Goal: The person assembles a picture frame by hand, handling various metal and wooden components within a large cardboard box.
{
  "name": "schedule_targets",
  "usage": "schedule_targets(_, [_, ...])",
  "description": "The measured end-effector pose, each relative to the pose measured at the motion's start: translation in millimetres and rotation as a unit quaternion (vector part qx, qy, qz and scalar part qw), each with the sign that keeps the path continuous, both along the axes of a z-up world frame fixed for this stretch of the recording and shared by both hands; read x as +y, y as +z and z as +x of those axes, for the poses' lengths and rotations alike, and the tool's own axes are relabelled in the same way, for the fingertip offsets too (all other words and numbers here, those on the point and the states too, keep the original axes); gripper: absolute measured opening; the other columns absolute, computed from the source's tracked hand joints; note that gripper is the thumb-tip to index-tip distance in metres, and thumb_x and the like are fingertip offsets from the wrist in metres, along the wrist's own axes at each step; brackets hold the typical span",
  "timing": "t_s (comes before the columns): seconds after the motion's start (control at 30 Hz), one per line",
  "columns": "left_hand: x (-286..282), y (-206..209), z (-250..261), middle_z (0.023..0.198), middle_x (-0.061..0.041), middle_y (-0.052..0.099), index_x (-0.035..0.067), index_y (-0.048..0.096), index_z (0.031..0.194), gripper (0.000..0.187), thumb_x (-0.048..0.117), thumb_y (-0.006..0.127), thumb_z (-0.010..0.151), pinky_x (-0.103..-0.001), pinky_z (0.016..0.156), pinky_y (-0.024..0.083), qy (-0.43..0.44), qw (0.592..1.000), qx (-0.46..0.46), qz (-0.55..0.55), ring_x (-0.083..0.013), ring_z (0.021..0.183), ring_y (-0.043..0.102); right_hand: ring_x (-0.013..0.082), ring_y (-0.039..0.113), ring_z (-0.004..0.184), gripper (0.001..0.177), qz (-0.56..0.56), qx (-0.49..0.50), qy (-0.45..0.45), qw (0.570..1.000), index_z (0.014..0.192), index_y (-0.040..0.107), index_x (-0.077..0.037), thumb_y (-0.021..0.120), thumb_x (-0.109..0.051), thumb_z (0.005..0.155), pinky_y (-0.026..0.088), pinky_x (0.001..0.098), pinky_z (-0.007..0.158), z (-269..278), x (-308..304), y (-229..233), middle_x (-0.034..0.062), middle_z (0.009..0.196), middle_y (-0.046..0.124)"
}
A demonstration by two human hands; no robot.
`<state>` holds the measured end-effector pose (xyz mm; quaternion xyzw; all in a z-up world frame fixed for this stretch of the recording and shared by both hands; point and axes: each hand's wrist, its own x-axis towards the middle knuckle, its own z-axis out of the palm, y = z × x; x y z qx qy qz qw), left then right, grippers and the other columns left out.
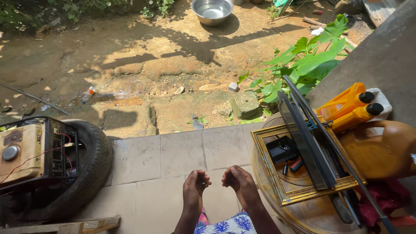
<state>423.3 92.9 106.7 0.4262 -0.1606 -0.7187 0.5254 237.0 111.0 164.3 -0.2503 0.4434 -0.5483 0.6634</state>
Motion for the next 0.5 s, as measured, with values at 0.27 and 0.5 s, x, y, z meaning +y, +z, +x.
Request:
schedule_targets(0.27, [1.7,14.0,64.0,0.083,-0.011,0.068,0.0,0.066,0.099,0.032,0.026,0.048,0.106,-0.035,0.076,0.053,0.117,0.992,0.027,-0.043,-0.0198,0.076,0.065,0.0171,0.065,0.076,0.028,0.014,0.006,0.112,0.994,0.094,0.066,-0.001,0.051,-0.023,0.104,0.053,0.0325,0.075,66.8,-33.6,23.7,0.0094,0.08,0.069])
schedule_targets(0.5, [-4.8,19.5,112.2,0.083,-0.011,0.067,-0.001,0.065,0.099,0.031,0.025,0.049,0.105,-0.036,0.076,0.054,0.227,0.972,0.046,-0.027,-0.0201,0.076,0.064,0.0174,0.064,0.075,0.027,0.006,0.0,0.217,0.976,0.095,0.065,0.0,0.051,-0.022,0.103,0.052,0.0319,0.074,124.5,-84.0,15.7,0.0098,0.081,0.069])
